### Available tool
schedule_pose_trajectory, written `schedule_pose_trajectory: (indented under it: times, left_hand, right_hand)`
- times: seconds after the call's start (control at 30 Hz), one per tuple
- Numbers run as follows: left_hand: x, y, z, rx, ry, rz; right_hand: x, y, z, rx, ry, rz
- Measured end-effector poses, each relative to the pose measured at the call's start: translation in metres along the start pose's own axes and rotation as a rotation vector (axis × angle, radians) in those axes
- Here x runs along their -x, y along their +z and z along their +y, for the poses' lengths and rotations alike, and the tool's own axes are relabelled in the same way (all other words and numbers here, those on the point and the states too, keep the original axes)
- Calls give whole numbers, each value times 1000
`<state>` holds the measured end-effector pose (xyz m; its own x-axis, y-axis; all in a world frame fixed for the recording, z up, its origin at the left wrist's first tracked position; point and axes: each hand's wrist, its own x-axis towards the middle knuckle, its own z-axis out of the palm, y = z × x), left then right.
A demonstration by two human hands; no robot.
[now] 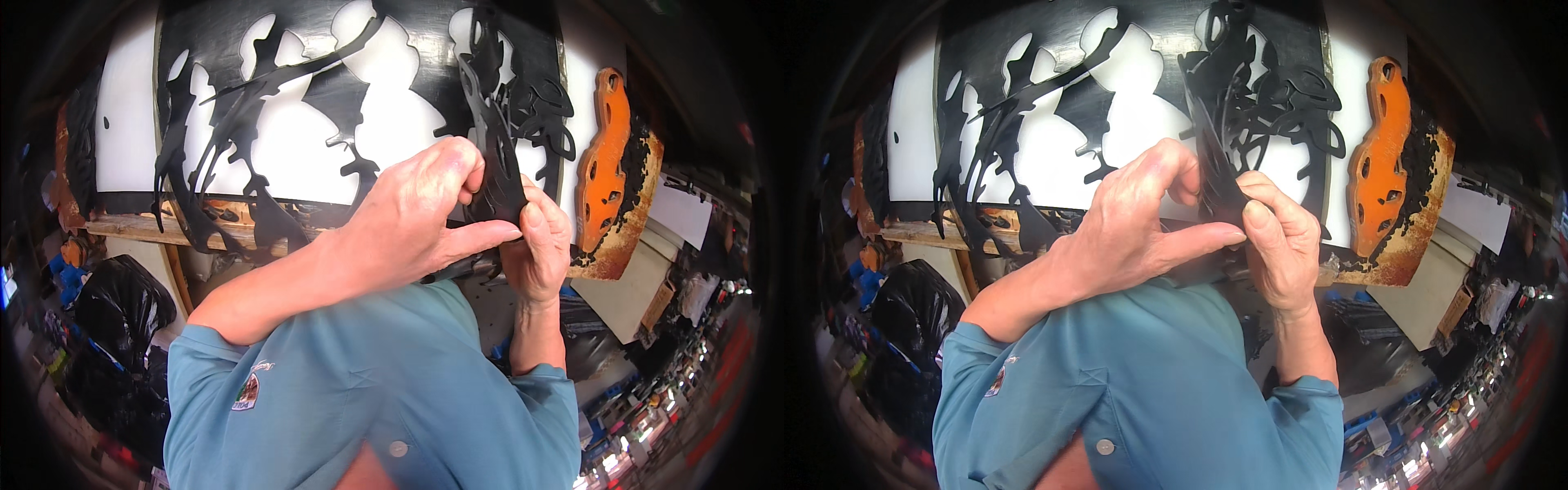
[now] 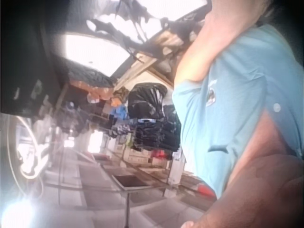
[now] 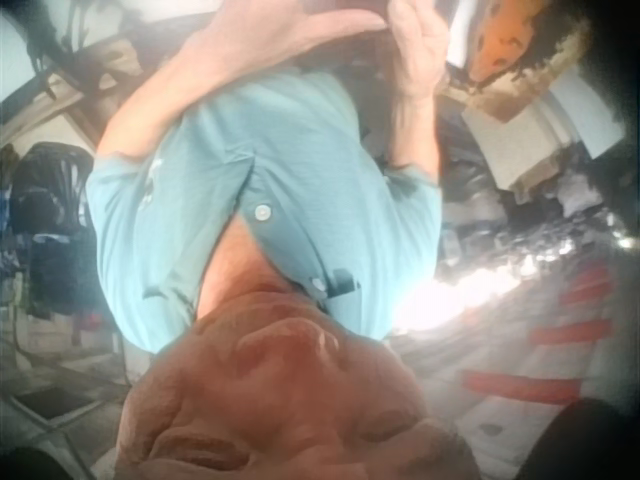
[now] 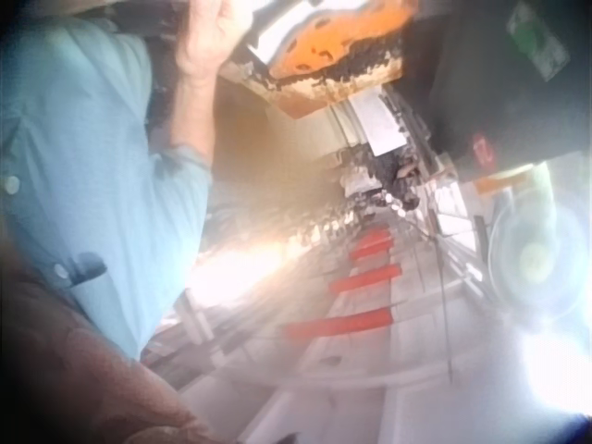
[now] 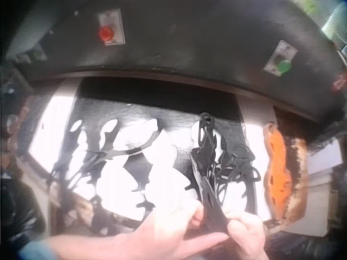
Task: The person removes black plastic cutouts from a roller machine, separates them by hand, and places them into a black plastic bag. The person then ties the bag closed.
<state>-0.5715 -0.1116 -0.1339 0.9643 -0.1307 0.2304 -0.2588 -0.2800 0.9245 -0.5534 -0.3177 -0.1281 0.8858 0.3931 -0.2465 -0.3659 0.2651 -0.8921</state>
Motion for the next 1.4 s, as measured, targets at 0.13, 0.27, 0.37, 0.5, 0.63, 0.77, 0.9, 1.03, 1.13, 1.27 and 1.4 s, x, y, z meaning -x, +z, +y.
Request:
schedule_pose_trajectory:
  times: [0.13, 0.27, 0.37, 0.5, 0.63, 0.77, 0.9, 1.03, 1.13, 1.27, 1.4]
  left_hand:
    - [-6, -7, -5, 0, 40, -40]
    - [-10, -11, -12, 56, 105, -36]
    - [-9, -12, -16, 68, 99, -29]
    - [-9, -12, -19, 51, 101, -11]
    - [-12, -19, -15, 66, 38, -81]
    - [-15, -33, -11, 246, -201, -230]
    - [-14, -35, -13, 251, -219, -229]
    - [-8, -29, -21, -68, 76, -140]
    - [-2, -24, -23, 16, 2, -57]
    - [2, -20, -19, -27, -29, -36]
    - [1, -20, -15, -217, -29, -38]
  right_hand:
    - [-6, 2, 4, -79, -8, -100]
    - [-10, 6, 7, -174, -25, -110]
    - [-11, 11, 8, -174, 17, -84]
    - [-10, 18, 7, -109, -21, -25]
    - [-9, 21, 10, 162, -144, 12]
    - [-9, 21, 12, 305, -184, 15]
    - [-9, 21, 13, 331, -188, -29]
    - [-9, 24, 15, 408, -236, -25]
    - [-8, 27, 17, 275, -134, 65]
    - [-6, 30, 18, 220, -85, 103]
    - [-9, 31, 18, 250, -52, 145]
